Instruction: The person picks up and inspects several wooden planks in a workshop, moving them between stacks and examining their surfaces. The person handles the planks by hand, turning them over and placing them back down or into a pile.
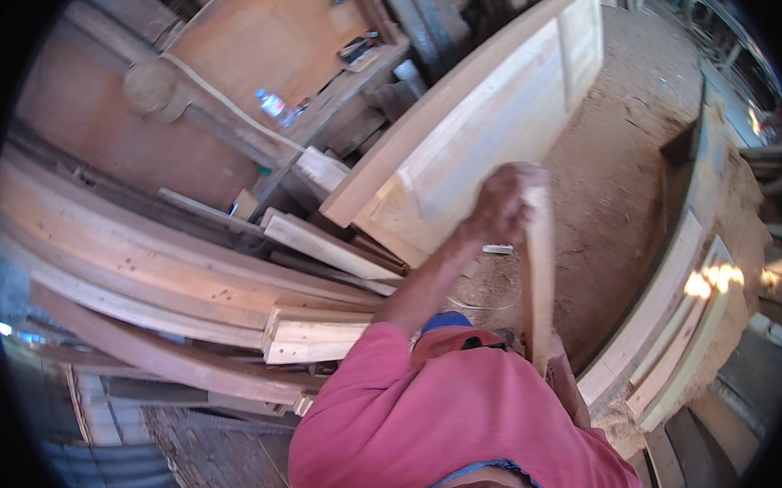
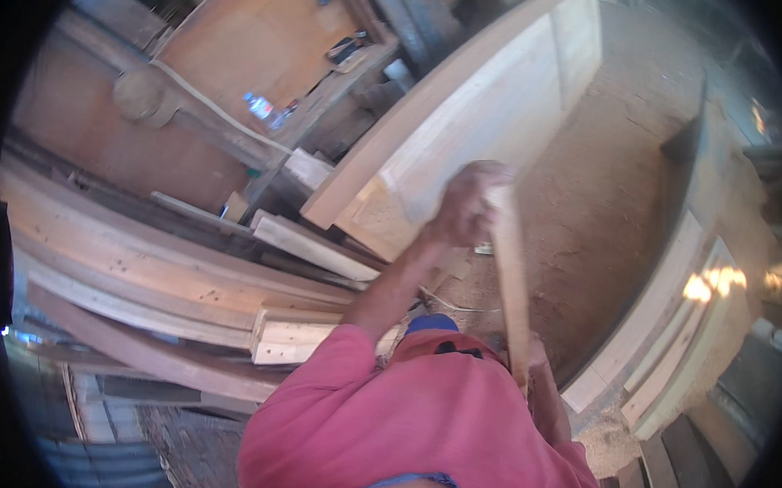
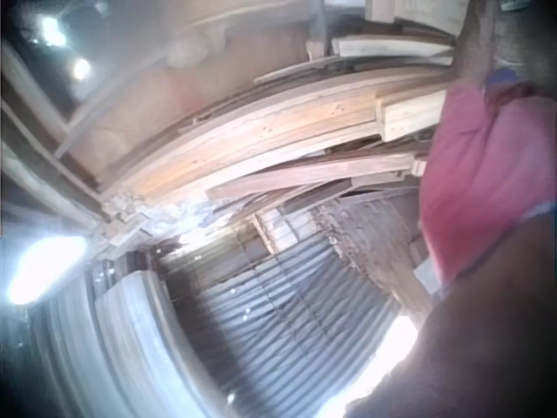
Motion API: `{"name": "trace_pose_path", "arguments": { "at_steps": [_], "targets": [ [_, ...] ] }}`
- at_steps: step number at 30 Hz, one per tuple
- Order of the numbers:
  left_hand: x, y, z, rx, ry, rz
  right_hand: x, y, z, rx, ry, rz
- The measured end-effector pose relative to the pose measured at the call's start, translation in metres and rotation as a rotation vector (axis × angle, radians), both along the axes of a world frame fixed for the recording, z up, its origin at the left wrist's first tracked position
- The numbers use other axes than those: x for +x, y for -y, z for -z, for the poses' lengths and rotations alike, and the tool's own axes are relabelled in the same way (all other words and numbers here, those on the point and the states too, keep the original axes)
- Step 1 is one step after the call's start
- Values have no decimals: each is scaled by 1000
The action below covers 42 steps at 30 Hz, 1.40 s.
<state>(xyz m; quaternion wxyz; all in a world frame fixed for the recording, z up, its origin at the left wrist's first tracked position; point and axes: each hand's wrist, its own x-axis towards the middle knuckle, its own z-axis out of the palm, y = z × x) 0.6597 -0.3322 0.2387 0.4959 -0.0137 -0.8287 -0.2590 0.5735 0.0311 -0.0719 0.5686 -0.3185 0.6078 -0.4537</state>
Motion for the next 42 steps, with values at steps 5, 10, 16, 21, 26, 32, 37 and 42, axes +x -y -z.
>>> {"name": "trace_pose_path", "arguments": {
  "at_steps": [5, 10, 16, 21, 26, 32, 37, 42],
  "targets": [
    [55, 37, 31, 418, 544, -143, 21, 21, -41, 384, 154, 234],
    [48, 43, 18, 174, 1201, -640, 21, 31, -71, 347, 181, 273],
    [24, 19, 1, 460, 472, -159, 20, 31, -70, 360, 58, 217],
    [6, 29, -3, 427, 315, 224, 16, 26, -81, 382, -99, 185],
    [-26, 14, 35, 804, 207, 310, 12, 17, -104, 371, -58, 241],
    [-69, -25, 95, 1231, 209, 415, 16, -4, -91, 285, 76, 486],
    [-76, -119, 128, 1147, 584, 530, 19, -28, -84, 277, 48, 791],
    [-61, -192, 122, 1071, 887, 613, 24, -45, -96, 411, -9, 1042]
  ]
}}
